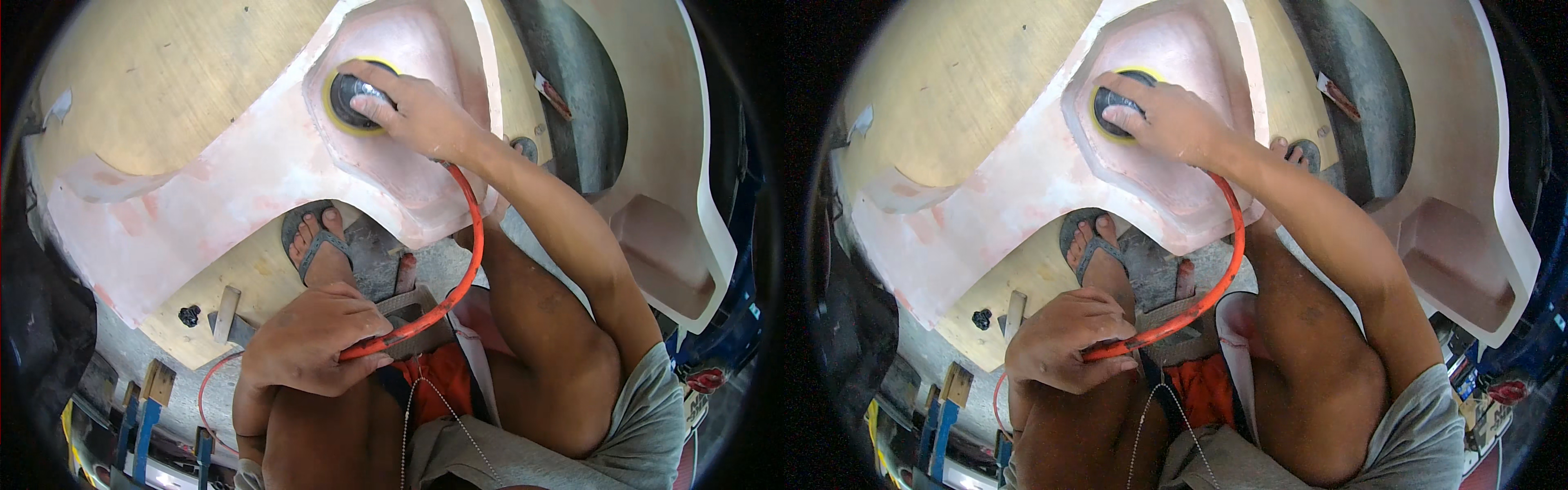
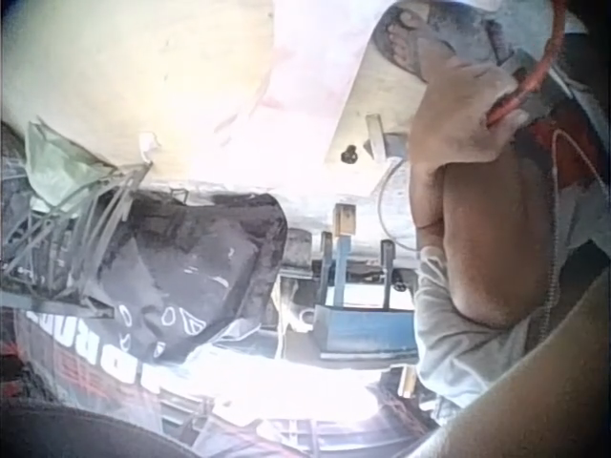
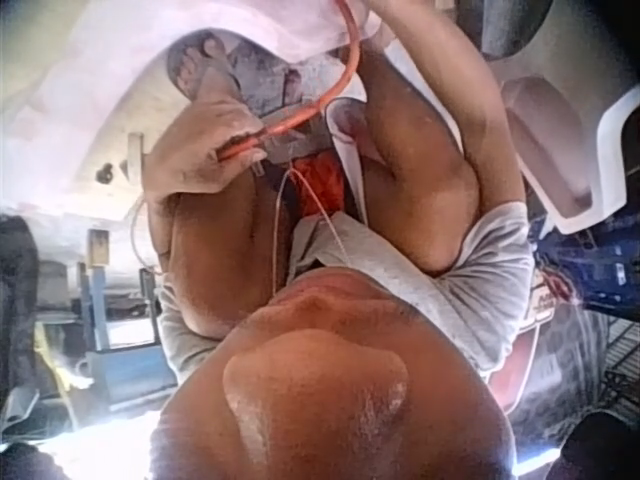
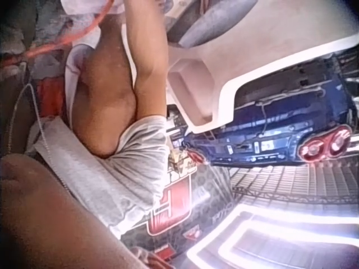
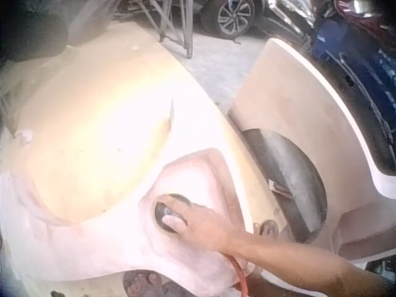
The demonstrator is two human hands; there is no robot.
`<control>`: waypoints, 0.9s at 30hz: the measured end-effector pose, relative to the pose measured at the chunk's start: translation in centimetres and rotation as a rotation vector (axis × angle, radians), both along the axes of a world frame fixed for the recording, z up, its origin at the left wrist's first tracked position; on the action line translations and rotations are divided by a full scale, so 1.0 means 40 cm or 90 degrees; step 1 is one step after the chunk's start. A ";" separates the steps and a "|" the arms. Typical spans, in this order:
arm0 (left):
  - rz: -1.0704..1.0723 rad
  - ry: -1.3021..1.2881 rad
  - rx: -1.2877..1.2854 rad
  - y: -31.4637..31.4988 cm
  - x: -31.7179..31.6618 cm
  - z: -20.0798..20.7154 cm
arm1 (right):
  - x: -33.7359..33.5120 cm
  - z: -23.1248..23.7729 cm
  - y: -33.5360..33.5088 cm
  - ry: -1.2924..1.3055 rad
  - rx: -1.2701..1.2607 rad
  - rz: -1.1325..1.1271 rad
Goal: Sanding a car body part using a pneumatic orbital sander in a workshop.
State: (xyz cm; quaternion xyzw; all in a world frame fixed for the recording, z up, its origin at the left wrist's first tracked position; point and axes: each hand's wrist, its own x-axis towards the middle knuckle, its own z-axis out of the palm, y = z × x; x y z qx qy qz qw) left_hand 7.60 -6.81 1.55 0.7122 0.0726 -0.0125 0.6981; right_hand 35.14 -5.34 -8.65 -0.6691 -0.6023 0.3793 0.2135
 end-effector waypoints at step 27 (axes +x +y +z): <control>0.048 -0.061 -0.031 0.013 -0.014 -0.010 | 0.105 -0.019 0.041 0.029 -0.056 -0.317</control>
